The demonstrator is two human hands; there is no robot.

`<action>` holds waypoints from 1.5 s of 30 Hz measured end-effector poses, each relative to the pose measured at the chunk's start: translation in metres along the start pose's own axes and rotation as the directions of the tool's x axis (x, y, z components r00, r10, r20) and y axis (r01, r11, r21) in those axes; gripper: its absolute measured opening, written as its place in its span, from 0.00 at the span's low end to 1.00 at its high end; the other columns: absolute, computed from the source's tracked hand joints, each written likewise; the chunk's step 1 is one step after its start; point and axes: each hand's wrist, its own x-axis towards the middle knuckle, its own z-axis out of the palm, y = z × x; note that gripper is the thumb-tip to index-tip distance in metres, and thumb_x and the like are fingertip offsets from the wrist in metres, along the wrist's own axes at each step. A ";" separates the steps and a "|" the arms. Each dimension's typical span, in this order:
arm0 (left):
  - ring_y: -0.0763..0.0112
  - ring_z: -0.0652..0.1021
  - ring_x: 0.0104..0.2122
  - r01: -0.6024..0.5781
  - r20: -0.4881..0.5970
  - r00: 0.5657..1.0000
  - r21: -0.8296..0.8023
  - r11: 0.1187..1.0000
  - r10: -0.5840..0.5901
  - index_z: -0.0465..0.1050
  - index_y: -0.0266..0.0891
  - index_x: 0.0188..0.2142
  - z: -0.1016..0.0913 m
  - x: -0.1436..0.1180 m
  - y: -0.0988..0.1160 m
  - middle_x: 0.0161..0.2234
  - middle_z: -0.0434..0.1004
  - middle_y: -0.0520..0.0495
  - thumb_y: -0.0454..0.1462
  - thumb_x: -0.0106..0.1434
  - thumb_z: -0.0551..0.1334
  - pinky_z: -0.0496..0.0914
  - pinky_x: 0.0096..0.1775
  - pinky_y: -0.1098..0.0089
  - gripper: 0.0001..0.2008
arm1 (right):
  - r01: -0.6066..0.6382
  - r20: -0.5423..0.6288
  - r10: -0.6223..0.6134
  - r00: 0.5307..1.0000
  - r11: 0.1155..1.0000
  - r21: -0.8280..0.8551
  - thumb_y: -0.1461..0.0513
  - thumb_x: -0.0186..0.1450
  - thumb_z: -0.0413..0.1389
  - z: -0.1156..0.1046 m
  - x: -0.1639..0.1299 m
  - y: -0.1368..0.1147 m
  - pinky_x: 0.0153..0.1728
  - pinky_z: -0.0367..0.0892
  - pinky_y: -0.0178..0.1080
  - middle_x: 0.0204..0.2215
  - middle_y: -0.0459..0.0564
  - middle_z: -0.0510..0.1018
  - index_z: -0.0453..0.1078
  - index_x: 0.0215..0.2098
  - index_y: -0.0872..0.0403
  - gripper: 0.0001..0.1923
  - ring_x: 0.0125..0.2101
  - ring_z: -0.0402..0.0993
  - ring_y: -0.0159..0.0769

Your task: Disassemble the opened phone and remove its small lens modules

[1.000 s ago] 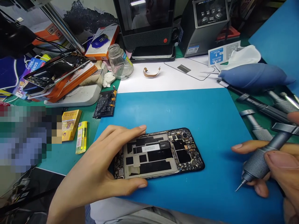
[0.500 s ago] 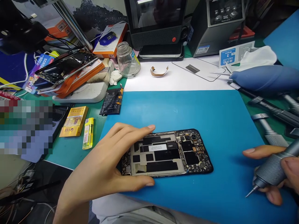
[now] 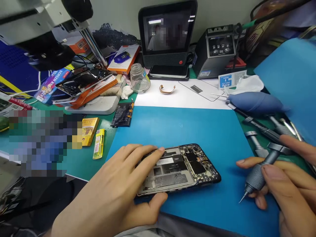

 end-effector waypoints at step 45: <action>0.67 0.77 0.40 0.321 0.304 0.938 -0.584 0.745 -0.167 0.82 0.44 0.45 -0.020 0.047 -0.035 0.40 0.81 0.53 0.56 0.81 0.59 0.68 0.42 0.71 0.22 | 0.079 0.058 -0.071 0.996 0.984 -0.162 0.33 0.72 0.58 -0.012 0.003 -0.010 0.24 0.74 0.32 0.36 0.46 0.82 0.75 0.69 0.38 0.35 0.30 0.80 0.37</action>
